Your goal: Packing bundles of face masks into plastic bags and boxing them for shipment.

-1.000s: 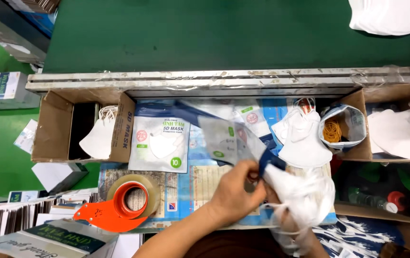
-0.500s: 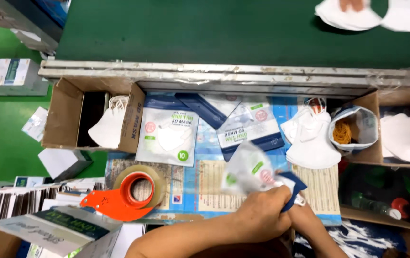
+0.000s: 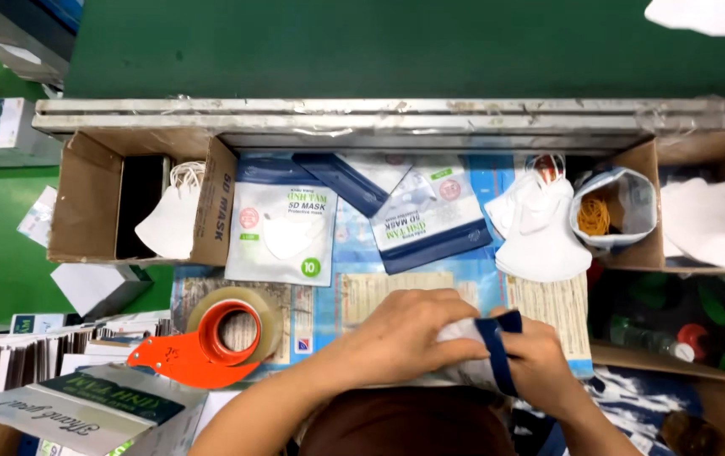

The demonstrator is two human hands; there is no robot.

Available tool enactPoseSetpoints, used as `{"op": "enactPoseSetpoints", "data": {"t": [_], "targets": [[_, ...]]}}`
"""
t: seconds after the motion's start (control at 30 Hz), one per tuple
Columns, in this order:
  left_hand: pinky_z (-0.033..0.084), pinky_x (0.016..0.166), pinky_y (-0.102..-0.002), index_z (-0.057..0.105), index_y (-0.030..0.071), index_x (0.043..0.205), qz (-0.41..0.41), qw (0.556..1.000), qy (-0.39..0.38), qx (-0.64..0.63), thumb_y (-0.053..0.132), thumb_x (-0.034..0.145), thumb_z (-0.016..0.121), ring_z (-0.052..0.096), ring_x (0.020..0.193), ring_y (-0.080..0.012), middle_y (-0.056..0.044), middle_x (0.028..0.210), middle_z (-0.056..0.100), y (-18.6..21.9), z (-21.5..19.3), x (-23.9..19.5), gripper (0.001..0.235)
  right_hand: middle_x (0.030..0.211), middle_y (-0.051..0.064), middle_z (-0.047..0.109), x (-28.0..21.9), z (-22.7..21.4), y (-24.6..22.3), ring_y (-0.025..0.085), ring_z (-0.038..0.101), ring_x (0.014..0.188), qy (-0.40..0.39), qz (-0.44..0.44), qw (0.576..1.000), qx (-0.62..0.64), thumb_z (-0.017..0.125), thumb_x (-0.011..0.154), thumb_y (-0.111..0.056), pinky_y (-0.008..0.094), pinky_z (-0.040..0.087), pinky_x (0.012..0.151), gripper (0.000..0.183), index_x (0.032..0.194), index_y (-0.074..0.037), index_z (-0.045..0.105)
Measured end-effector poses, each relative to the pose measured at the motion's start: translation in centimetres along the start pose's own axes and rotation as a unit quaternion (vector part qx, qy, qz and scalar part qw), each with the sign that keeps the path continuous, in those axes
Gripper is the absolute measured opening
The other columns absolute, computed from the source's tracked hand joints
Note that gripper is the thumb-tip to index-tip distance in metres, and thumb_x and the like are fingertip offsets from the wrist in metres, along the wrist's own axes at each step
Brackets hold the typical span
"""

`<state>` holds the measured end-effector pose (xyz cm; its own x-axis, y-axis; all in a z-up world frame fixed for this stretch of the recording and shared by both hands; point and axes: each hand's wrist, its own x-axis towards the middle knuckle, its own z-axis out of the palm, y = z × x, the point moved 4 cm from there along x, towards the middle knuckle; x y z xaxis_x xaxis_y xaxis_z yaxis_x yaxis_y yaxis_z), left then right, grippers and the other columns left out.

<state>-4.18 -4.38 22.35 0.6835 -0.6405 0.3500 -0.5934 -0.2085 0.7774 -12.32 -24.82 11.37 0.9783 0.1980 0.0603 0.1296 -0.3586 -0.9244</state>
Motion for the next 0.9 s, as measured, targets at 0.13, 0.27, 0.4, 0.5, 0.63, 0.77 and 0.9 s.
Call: {"op": "enactPoseSetpoints", "data": {"t": [0.13, 0.27, 0.4, 0.5, 0.63, 0.77, 0.9], "targets": [[0.052, 0.073, -0.044, 0.073, 0.003, 0.103, -0.092, 0.989, -0.094, -0.064, 0.037, 0.098, 0.066, 0.069, 0.088, -0.0367, -0.017, 0.095, 0.071, -2.1, -0.4, -0.4, 0.035, 0.104, 0.009, 0.072, 2.8, -1.5, -5.1, 0.016, 0.072, 0.089, 0.132, 0.026, 0.990, 0.048, 0.075, 0.080, -0.001, 0.027, 0.056, 0.076, 0.036, 0.114, -0.001, 0.064], [0.052, 0.071, -0.044, 0.073, 0.005, 0.103, -0.092, 0.986, -0.105, -0.093, 0.035, 0.101, 0.062, 0.069, 0.084, -0.0355, -0.015, 0.090, 0.072, -3.3, 1.1, -1.0, 0.032, 0.097, 0.009, 0.071, 1.6, -0.7, -2.3, 0.018, 0.069, 0.084, 0.091, 0.081, 0.990, 0.078, 0.077, 0.083, -0.002, 0.027, 0.055, 0.073, 0.033, 0.113, 0.000, 0.064], [0.051, 0.069, -0.043, 0.069, 0.002, 0.101, -0.053, 0.991, -0.069, -0.099, 0.029, 0.101, 0.065, 0.067, 0.080, -0.0353, -0.015, 0.088, 0.067, -3.1, 1.5, -1.4, 0.027, 0.090, 0.011, 0.074, 1.5, 0.5, -3.8, 0.017, 0.070, 0.072, 0.070, 0.000, 0.996, -0.060, 0.071, 0.087, -0.007, 0.028, 0.054, 0.062, 0.021, 0.105, 0.004, 0.072], [0.050, 0.063, -0.041, 0.069, 0.001, 0.099, -0.008, 0.997, 0.016, -0.070, 0.020, 0.100, 0.068, 0.065, 0.071, -0.0321, -0.014, 0.083, 0.065, -2.6, 0.8, -1.8, 0.019, 0.090, 0.012, 0.073, 0.2, 0.3, -2.6, 0.017, 0.069, 0.072, 0.066, -0.038, 0.996, -0.053, 0.070, 0.089, -0.008, 0.028, 0.053, 0.062, 0.018, 0.101, 0.004, 0.070], [0.048, 0.054, -0.037, 0.067, 0.003, 0.092, -0.007, 0.991, 0.131, -0.043, 0.010, 0.096, 0.072, 0.064, 0.060, -0.0259, -0.010, 0.076, 0.064, -2.7, 0.3, -2.9, 0.010, 0.081, 0.009, 0.069, -3.0, 1.8, 0.7, 0.017, 0.063, 0.066, 0.071, 0.002, 0.996, -0.054, 0.072, 0.091, -0.009, 0.027, 0.049, 0.058, 0.010, 0.089, 0.001, 0.071], [0.051, 0.059, -0.036, 0.070, 0.004, 0.093, -0.020, 0.988, 0.152, -0.018, 0.013, 0.096, 0.075, 0.068, 0.066, -0.0232, -0.010, 0.078, 0.067, -4.4, -0.2, -3.8, 0.011, 0.084, 0.010, 0.073, -2.6, 1.9, 0.5, 0.014, 0.065, 0.068, 0.096, 0.008, 0.995, -0.038, 0.072, 0.089, -0.010, 0.026, 0.051, 0.059, 0.014, 0.094, 0.003, 0.071], [0.059, 0.070, -0.028, 0.071, 0.001, 0.108, -0.225, 0.948, 0.068, -0.212, 0.026, 0.085, 0.083, 0.074, 0.081, -0.0109, -0.006, 0.094, 0.078, -6.6, -0.8, -5.1, 0.036, 0.075, 0.007, 0.074, -2.3, 2.6, 1.5, 0.011, 0.064, 0.062, 0.109, 0.056, 0.992, 0.043, 0.069, 0.089, -0.009, 0.026, 0.050, 0.056, 0.017, 0.097, 0.005, 0.074]]}}
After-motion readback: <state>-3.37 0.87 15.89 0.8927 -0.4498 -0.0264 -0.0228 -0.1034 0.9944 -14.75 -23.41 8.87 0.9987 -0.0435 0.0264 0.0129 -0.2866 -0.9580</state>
